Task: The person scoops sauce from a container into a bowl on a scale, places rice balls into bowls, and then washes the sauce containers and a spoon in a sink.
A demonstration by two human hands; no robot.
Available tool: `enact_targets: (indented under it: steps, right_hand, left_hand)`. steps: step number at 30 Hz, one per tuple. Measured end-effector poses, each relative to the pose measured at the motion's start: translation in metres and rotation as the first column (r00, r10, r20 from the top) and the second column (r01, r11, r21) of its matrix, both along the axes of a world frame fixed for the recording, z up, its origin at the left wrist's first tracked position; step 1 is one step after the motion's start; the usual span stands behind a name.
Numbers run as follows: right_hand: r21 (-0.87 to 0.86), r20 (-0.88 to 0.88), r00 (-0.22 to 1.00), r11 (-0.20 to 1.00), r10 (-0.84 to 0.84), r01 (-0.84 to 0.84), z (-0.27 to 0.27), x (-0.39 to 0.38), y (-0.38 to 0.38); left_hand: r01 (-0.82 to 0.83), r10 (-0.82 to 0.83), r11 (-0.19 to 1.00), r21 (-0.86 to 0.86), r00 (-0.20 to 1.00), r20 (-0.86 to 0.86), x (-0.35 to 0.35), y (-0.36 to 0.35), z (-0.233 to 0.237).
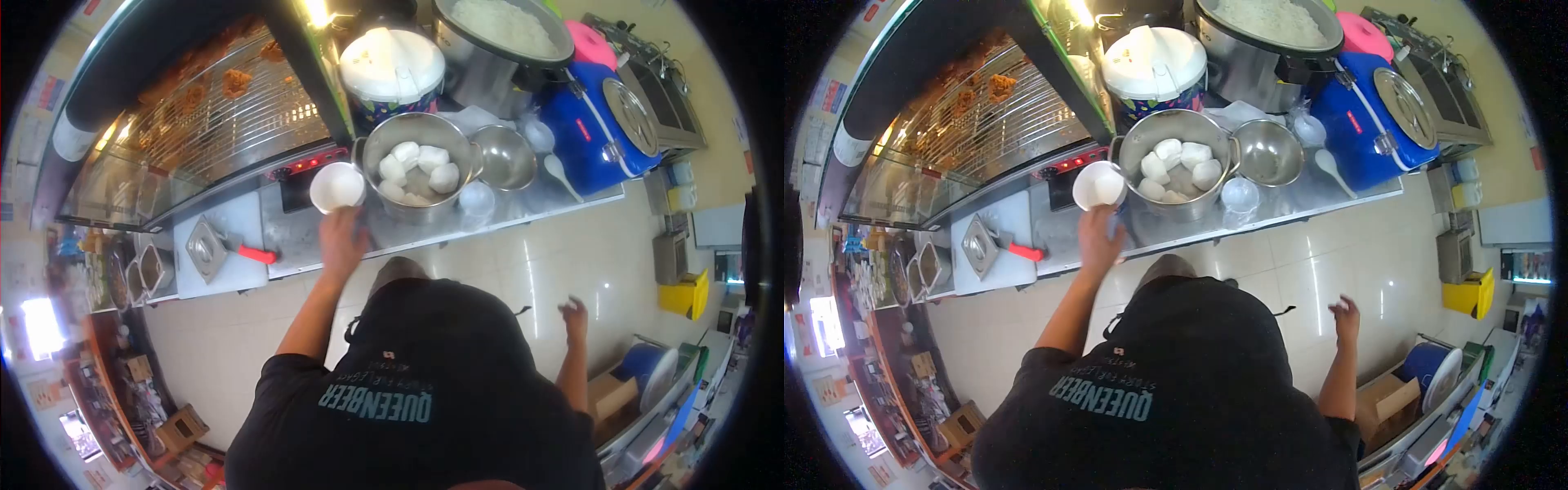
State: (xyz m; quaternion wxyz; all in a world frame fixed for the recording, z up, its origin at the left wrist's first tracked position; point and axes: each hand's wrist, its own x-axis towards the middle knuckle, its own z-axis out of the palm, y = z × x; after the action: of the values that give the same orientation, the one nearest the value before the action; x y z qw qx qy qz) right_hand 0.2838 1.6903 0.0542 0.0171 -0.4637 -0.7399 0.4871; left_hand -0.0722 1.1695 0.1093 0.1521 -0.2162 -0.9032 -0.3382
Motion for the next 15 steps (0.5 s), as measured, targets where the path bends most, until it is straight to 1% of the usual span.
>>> enact_targets:
  steps: [2, 3, 4, 5, 6, 7, 8, 9, 10, 12, 13, 15]
  right_hand:
    - [0.048, 0.064, 0.985, 0.986, 0.160, -0.163, 0.047, -0.071, 0.003]
    - [0.083, 0.021, 0.972, 0.968, 0.235, -0.236, 0.056, -0.095, -0.002]
    - [0.123, -0.021, 0.950, 0.943, 0.313, -0.308, 0.063, -0.119, -0.006]
    - [0.162, -0.058, 0.916, 0.909, 0.396, -0.383, 0.071, -0.141, -0.015]
    - [0.141, -0.073, 0.897, 0.895, 0.435, -0.423, 0.079, -0.162, -0.031]
    - [0.116, -0.089, 0.876, 0.878, 0.474, -0.464, 0.088, -0.181, -0.051]
    - [0.090, -0.103, 0.856, 0.862, 0.506, -0.499, 0.095, -0.195, -0.072]
    - [0.029, -0.158, 0.825, 0.838, 0.542, -0.545, 0.101, -0.206, -0.093]
    - [-0.031, -0.217, 0.791, 0.806, 0.571, -0.591, 0.107, -0.217, -0.115]
    - [-0.167, -0.324, 0.728, 0.721, 0.604, -0.673, 0.109, -0.235, -0.146]
    - [-0.160, -0.336, 0.679, 0.671, 0.653, -0.724, 0.118, -0.247, -0.167]
    - [-0.146, -0.354, 0.575, 0.564, 0.738, -0.813, 0.142, -0.272, -0.209]
  left_hand:
    - [-0.120, 0.098, 0.979, -0.164, 0.986, -0.134, -0.009, -0.001, 0.020]
    - [-0.187, 0.137, 0.950, -0.248, 0.969, -0.203, -0.014, -0.006, 0.025]
    - [-0.123, 0.086, 0.951, -0.283, 0.986, -0.139, -0.022, -0.013, 0.014]
    - [-0.063, 0.043, 0.947, -0.315, 0.997, -0.070, -0.029, -0.022, -0.007]
    - [-0.009, 0.011, 0.939, -0.345, 1.000, 0.005, -0.033, -0.032, -0.018]
    - [0.018, 0.002, 0.942, -0.335, 0.998, 0.061, -0.035, -0.036, -0.017]
    - [0.050, -0.012, 0.945, -0.322, 0.993, 0.120, -0.035, -0.035, -0.015]
    - [0.086, -0.032, 0.948, -0.305, 0.984, 0.178, -0.037, -0.032, -0.012]
    - [0.094, -0.058, 0.965, -0.245, 0.987, 0.149, -0.038, -0.034, -0.007]
    - [0.030, -0.015, 0.998, -0.053, 0.966, 0.259, -0.035, -0.035, 0.003]
    - [-0.009, -0.005, 0.999, 0.044, 0.949, 0.314, -0.034, -0.037, 0.008]
    - [-0.024, -0.034, 0.988, 0.155, 0.932, 0.360, -0.035, -0.044, 0.013]
